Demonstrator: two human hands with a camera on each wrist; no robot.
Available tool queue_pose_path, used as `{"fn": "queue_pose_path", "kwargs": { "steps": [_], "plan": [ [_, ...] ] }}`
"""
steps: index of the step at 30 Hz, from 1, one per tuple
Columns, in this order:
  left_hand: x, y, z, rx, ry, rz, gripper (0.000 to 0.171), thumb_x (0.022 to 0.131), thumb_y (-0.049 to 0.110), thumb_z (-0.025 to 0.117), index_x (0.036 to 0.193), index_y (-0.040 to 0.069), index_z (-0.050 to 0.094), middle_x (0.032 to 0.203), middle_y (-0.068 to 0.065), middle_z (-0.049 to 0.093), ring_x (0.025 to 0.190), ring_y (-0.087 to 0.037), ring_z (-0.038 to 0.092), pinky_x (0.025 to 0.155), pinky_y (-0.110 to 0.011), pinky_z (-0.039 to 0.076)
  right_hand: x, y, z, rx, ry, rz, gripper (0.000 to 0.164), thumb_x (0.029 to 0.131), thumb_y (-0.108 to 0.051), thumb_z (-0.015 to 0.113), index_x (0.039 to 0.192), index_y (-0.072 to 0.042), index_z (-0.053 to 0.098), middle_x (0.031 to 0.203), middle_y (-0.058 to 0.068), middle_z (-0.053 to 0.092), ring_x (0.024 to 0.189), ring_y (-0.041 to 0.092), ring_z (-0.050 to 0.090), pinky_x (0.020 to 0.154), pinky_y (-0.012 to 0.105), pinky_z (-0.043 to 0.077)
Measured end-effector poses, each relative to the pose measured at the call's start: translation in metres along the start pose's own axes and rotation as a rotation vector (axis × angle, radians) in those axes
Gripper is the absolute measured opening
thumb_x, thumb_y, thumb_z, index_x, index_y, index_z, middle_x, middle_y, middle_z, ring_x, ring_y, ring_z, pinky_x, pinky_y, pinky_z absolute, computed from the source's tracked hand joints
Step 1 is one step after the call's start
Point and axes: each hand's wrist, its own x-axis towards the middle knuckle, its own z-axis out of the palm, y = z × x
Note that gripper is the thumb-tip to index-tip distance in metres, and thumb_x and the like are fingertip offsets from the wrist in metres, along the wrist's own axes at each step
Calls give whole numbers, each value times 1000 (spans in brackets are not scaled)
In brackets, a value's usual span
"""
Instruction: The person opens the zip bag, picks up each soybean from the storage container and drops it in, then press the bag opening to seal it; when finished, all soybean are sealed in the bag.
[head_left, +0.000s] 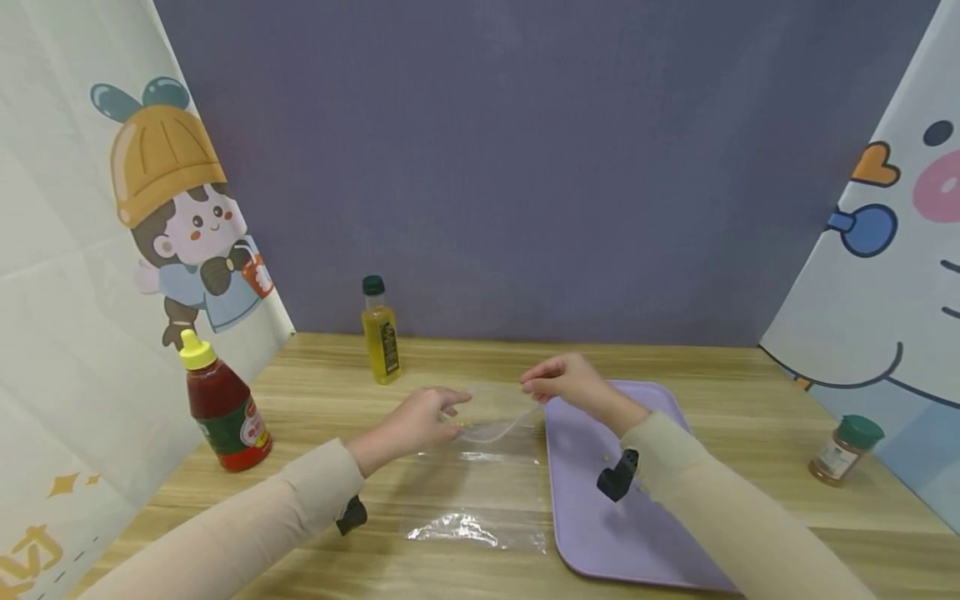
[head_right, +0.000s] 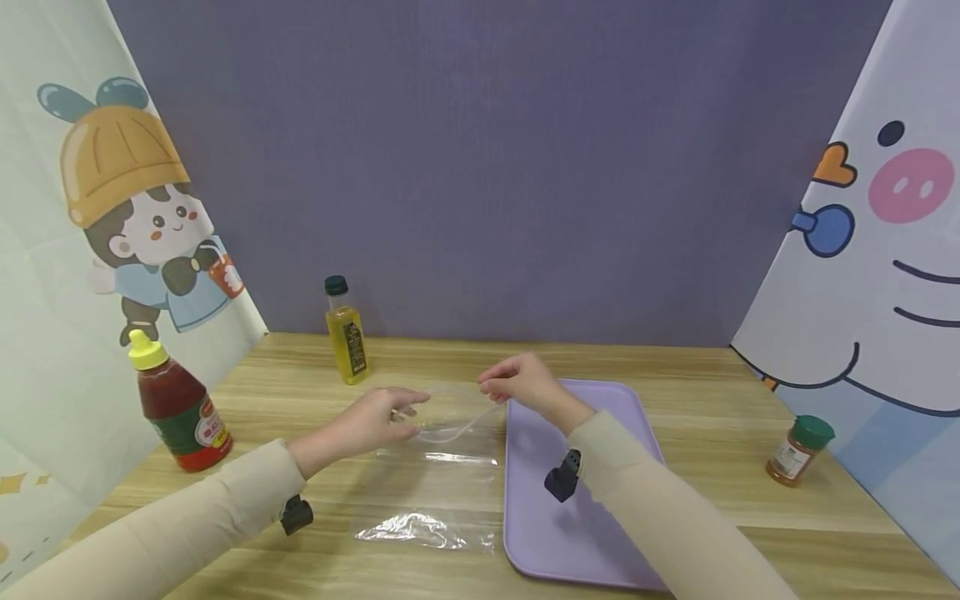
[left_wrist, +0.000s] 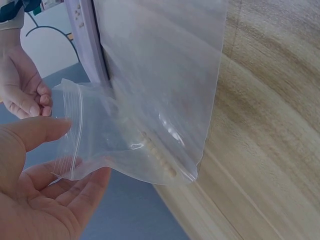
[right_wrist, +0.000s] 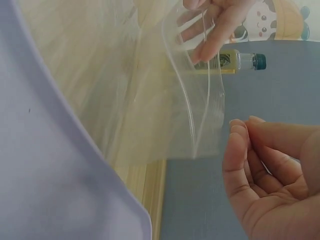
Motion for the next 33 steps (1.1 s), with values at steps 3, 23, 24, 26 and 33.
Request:
{"fn": "queue_pose_path", "kwargs": {
  "steps": [3,23,24,26,33],
  "plan": [
    [0,-1,0,-4,-1,-3,54,81,5,72,132,2,57,132,-17,60,106,-29,65,77,-30,60,-3,2,-7,-15,6,-3,27,88,-10,70,108,8,69,90,13,74,74,16,68,72,33,61],
    [-1,-1,-2,-21,3,-19,54,81,5,73,132,3,57,132,-15,60,107,-29,65,79,-29,60,-41,36,-58,-169,-107,50,32,88,-14,70,113,6,67,108,17,71,90,16,68,84,41,58],
    [-1,-1,-2,-22,2,-19,54,81,5,73,132,2,57,132,-15,60,107,-29,65,79,-29,60,-42,39,-60,-189,-122,48,32,88,-14,70,113,6,66,108,17,71,91,16,68,84,38,59],
    [-1,0,-2,-26,1,-15,54,81,5,72,132,2,57,132,-16,60,107,-29,65,79,-29,60,-45,46,-63,-236,-151,34,30,87,-12,70,111,5,67,107,15,72,91,15,67,81,32,58],
    [-3,1,-2,-45,-1,-8,54,79,3,72,131,0,57,132,-18,60,107,-31,65,73,-25,60,-54,68,-71,-298,-270,-83,20,82,1,70,101,8,69,93,17,72,82,17,66,68,20,55]
  ]
}}
